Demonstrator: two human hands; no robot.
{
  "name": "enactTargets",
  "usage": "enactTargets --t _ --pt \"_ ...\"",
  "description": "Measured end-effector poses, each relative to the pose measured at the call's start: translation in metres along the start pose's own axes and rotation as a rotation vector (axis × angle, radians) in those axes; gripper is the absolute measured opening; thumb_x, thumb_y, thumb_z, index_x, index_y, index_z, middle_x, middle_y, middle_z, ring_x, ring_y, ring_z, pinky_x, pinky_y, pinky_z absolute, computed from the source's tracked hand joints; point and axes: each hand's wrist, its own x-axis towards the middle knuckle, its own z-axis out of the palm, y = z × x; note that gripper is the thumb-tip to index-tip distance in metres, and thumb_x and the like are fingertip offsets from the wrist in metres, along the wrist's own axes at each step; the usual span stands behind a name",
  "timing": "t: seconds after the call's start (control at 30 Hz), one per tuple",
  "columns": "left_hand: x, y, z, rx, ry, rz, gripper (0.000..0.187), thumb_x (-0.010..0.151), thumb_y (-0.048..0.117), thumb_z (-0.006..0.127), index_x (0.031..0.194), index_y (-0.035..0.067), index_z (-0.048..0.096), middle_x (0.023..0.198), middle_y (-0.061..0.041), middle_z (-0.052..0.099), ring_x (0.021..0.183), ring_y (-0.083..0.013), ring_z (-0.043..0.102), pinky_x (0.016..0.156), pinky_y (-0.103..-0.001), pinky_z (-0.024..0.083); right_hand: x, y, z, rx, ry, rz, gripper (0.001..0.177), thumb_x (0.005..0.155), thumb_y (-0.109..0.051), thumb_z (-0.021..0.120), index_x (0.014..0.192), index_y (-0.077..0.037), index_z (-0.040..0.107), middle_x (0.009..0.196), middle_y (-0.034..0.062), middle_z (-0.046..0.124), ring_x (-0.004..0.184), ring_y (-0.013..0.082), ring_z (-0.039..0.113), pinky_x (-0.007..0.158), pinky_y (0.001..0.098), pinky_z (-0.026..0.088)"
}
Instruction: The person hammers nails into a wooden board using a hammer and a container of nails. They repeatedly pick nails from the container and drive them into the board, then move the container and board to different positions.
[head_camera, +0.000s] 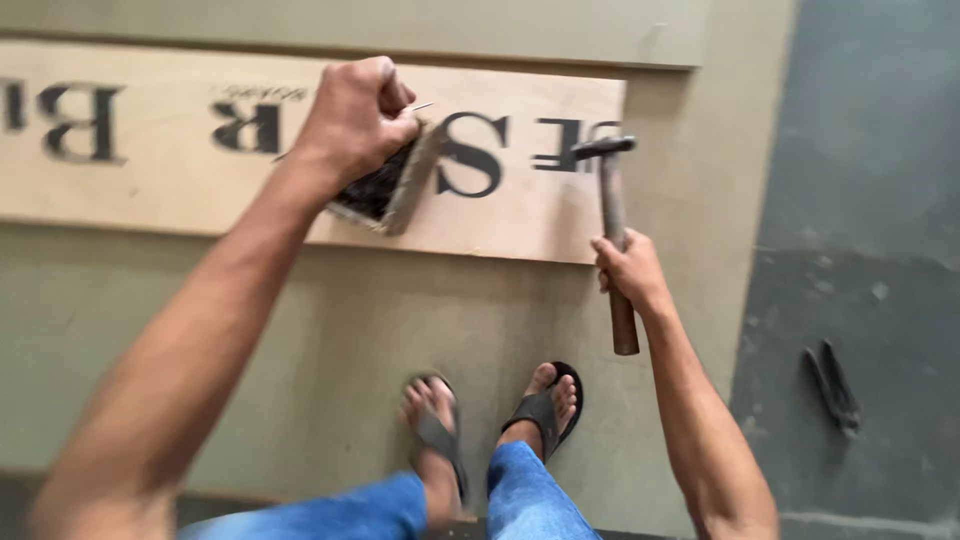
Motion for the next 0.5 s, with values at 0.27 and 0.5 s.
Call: enactTargets --t 0.27,0.5 --pt "-0.002 0.075 0.019 -0.654 -0.057 0.433 0.015 0.097 -0.007 0.067 0.094 -0.002 0.054 0.095 -0.016 0.075 0.097 -0.0185 0.083 0.077 -0.028 0.069 -0.114 -0.128 -0.068 -0.705 0.051 0.051 0.037 0.098 -0.038 0.068 0.088 -0.003 0.066 0.064 0.0075 0.064 0.053 0.0183 0.062 0.050 0.0379 0.055" --pt "-0.020 0.072 0.104 -0.754 -0.170 0.317 0.006 0.102 -0.002 0.062 0.100 -0.003 0.068 0.088 -0.009 0.076 0.077 -0.0138 0.080 0.070 -0.025 0.064 -0.198 -0.196 -0.074 -1.006 0.176 0.191 0.041 0.101 -0.040 0.066 0.092 0.000 0.069 0.062 0.0164 0.065 0.052 0.0246 0.063 0.056 0.0407 0.052"
